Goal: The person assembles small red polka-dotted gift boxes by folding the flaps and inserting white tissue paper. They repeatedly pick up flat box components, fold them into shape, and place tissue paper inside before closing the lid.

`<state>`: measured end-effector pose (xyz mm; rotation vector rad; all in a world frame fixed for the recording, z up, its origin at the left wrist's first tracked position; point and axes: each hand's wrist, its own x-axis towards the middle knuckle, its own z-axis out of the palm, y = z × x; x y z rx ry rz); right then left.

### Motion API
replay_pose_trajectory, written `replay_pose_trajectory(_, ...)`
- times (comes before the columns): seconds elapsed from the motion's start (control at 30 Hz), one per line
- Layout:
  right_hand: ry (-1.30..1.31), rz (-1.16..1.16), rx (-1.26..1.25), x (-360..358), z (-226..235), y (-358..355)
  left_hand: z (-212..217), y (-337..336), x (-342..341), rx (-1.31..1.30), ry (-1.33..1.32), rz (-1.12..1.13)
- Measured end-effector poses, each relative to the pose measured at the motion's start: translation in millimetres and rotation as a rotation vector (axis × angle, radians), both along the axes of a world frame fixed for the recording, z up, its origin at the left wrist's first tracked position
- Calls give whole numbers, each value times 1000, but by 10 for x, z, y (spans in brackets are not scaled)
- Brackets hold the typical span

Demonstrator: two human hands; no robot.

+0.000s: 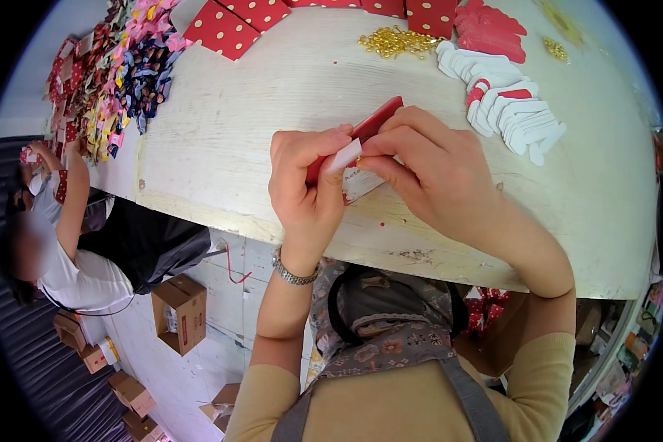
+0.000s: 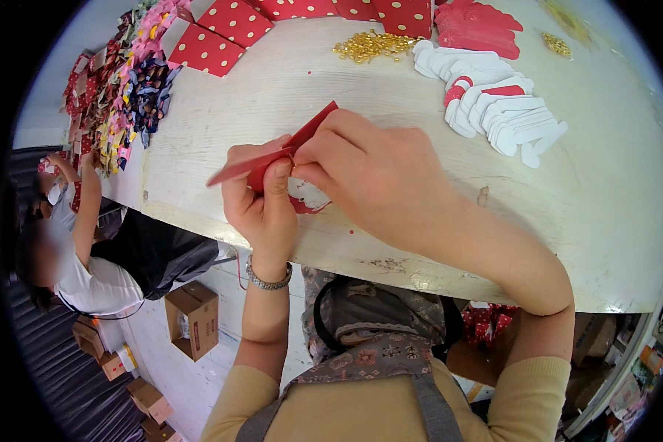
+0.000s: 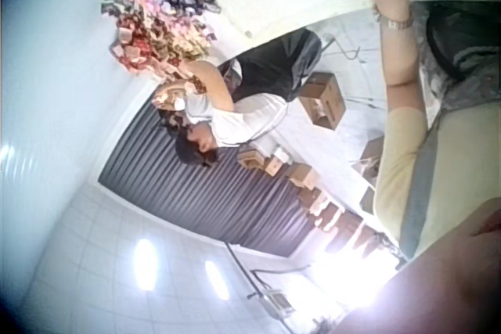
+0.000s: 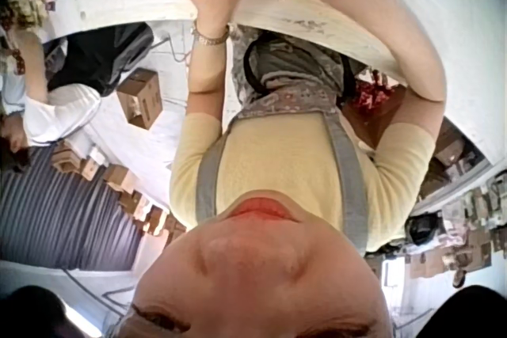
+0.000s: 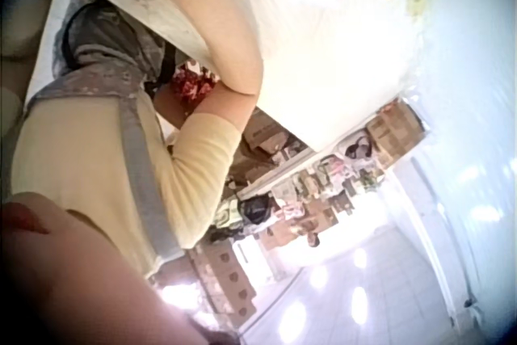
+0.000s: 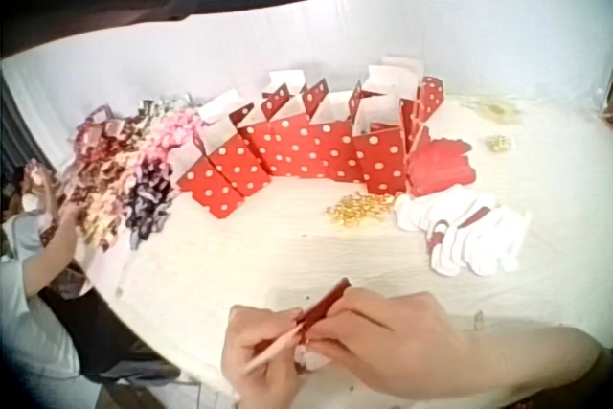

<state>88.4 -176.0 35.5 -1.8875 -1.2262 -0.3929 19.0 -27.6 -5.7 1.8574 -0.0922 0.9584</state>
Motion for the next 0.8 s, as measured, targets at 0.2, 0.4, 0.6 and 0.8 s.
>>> replay_pose_trajectory(0.2, 166, 63, -73, 14, 110, -26, 4, 13, -29, 68, -17, 0)
replay_pose_trajectory(0.4, 232, 44, -181, -75, 210, -80, -1, -7, -77, 90, 47, 22)
replay_pose_trajectory(0.6, 296, 49, -339, -34, 375, -86, -16, -11, -73, 108, 25, 38)
replay_pose_trajectory(0.8, 176, -7, -262, -32, 295, -62, -5, 21, -40, 183, -34, 9)
